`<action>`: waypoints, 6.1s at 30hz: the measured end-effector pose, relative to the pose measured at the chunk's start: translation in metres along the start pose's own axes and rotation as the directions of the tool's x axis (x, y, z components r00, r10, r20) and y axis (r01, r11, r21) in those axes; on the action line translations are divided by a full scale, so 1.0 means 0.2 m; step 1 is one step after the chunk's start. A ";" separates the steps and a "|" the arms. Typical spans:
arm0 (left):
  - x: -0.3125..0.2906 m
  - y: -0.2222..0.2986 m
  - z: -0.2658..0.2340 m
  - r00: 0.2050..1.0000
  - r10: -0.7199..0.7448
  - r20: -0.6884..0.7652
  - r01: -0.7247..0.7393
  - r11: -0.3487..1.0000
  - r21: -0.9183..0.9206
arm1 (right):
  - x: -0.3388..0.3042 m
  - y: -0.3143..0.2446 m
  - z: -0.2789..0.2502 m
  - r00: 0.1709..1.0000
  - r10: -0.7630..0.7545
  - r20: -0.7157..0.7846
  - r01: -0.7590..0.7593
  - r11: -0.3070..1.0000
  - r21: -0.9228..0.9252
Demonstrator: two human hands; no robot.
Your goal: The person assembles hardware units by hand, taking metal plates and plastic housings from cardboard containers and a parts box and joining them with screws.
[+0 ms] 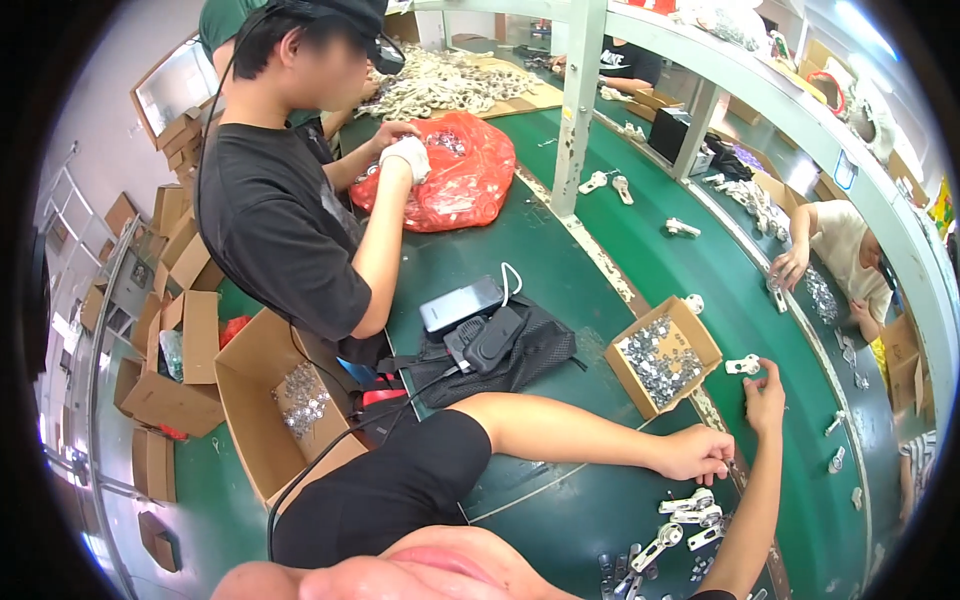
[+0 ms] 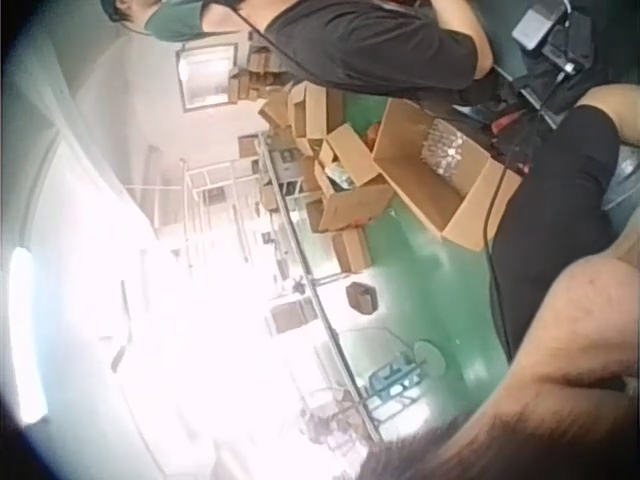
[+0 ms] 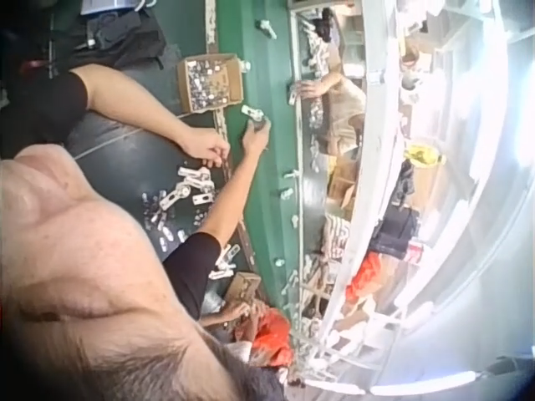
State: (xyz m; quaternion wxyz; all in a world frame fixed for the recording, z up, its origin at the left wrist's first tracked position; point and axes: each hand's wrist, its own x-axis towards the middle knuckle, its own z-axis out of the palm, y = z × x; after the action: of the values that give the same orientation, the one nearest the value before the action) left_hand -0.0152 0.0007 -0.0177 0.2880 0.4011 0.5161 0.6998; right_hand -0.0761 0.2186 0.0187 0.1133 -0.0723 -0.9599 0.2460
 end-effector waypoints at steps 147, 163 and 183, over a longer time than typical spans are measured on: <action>0.02 0.09 0.00 0.979 0.205 0.000 -0.151 0.720 0.677 | -1.63 -0.28 -0.39 0.854 0.459 -0.246 -0.484 0.873 -0.050; -0.39 0.38 0.41 0.662 0.114 0.741 -0.652 0.575 0.494 | -1.70 -0.35 -0.39 0.689 0.676 -0.261 -0.506 0.706 0.495; -0.22 0.38 0.34 0.910 0.171 0.377 -0.366 0.756 0.543 | -1.67 -0.59 -0.37 0.948 0.192 -0.254 -0.142 0.969 0.201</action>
State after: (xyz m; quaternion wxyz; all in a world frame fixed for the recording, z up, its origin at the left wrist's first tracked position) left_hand 0.0662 -0.0250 0.0526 0.1164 0.6450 0.5968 0.4629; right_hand 0.2539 0.0851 0.0780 0.2284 -0.1761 -0.8994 0.3284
